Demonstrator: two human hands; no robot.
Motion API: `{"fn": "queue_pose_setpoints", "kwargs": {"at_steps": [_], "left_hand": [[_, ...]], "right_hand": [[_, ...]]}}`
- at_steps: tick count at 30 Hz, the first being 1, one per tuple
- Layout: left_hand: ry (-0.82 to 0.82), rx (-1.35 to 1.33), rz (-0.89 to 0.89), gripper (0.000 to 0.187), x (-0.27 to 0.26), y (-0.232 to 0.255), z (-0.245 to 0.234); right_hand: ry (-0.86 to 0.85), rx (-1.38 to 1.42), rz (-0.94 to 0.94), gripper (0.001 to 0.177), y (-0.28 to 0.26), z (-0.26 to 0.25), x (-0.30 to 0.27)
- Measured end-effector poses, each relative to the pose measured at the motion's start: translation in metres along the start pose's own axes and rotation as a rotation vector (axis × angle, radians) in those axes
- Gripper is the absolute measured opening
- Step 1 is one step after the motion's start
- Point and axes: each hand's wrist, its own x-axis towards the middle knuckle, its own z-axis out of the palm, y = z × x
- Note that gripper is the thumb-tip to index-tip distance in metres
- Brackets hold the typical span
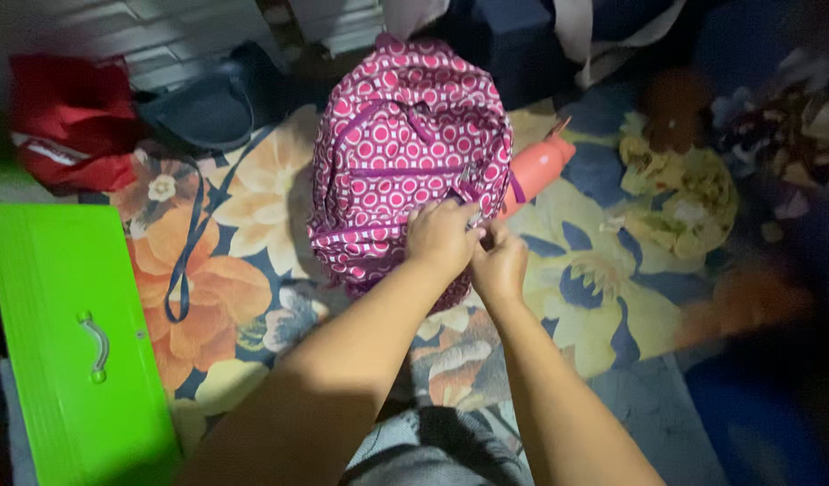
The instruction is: The person packs a pink patterned backpack with a water bottle and two books, then places the books on a wall shelf. The person handles the bag, bottle, and books by hand, zips the bag, and moves items between the bag and the shelf.
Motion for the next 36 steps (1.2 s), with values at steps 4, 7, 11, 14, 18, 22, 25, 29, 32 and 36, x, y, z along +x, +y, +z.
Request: {"fn": "queue_pose_setpoints", "kwargs": {"at_steps": [4, 7, 11, 14, 18, 22, 25, 29, 32, 36], "left_hand": [[-0.080, 0.028, -0.057, 0.028, 0.004, 0.003, 0.002], [-0.121, -0.029, -0.108, 0.022, -0.001, 0.006, -0.002], [-0.181, -0.155, -0.299, 0.020, -0.010, 0.005, 0.001], [0.099, -0.096, -0.126, 0.022, -0.009, -0.004, 0.012], [-0.099, -0.114, -0.114, 0.028, -0.001, -0.023, 0.031], [-0.180, -0.317, -0.148, 0.016, -0.002, -0.044, 0.047], [-0.102, -0.379, -0.156, 0.013, -0.001, -0.055, 0.058], [-0.057, -0.425, -0.154, 0.015, -0.002, -0.054, 0.069], [-0.152, -0.487, -0.183, 0.010, -0.002, -0.047, 0.072], [-0.218, -0.468, -0.071, 0.007, -0.006, -0.030, 0.073]], "right_hand": [[-0.013, 0.043, 0.089, 0.016, -0.008, -0.001, -0.015], [0.003, 0.063, 0.121, 0.016, -0.014, -0.005, -0.020], [-0.005, 0.021, 0.134, 0.017, -0.017, -0.008, -0.025], [-0.028, 0.028, 0.115, 0.017, -0.017, -0.008, -0.028], [-0.046, -0.005, 0.176, 0.018, -0.016, -0.011, -0.034], [-0.032, 0.011, 0.089, 0.023, -0.010, -0.012, -0.036], [-0.042, 0.000, 0.002, 0.019, 0.003, -0.011, -0.037], [-0.077, 0.296, 0.060, 0.030, 0.031, -0.011, -0.037], [-0.255, 0.523, 0.222, 0.033, 0.056, -0.015, -0.037], [-0.340, 0.556, 0.354, 0.019, 0.090, -0.020, -0.029]]}}
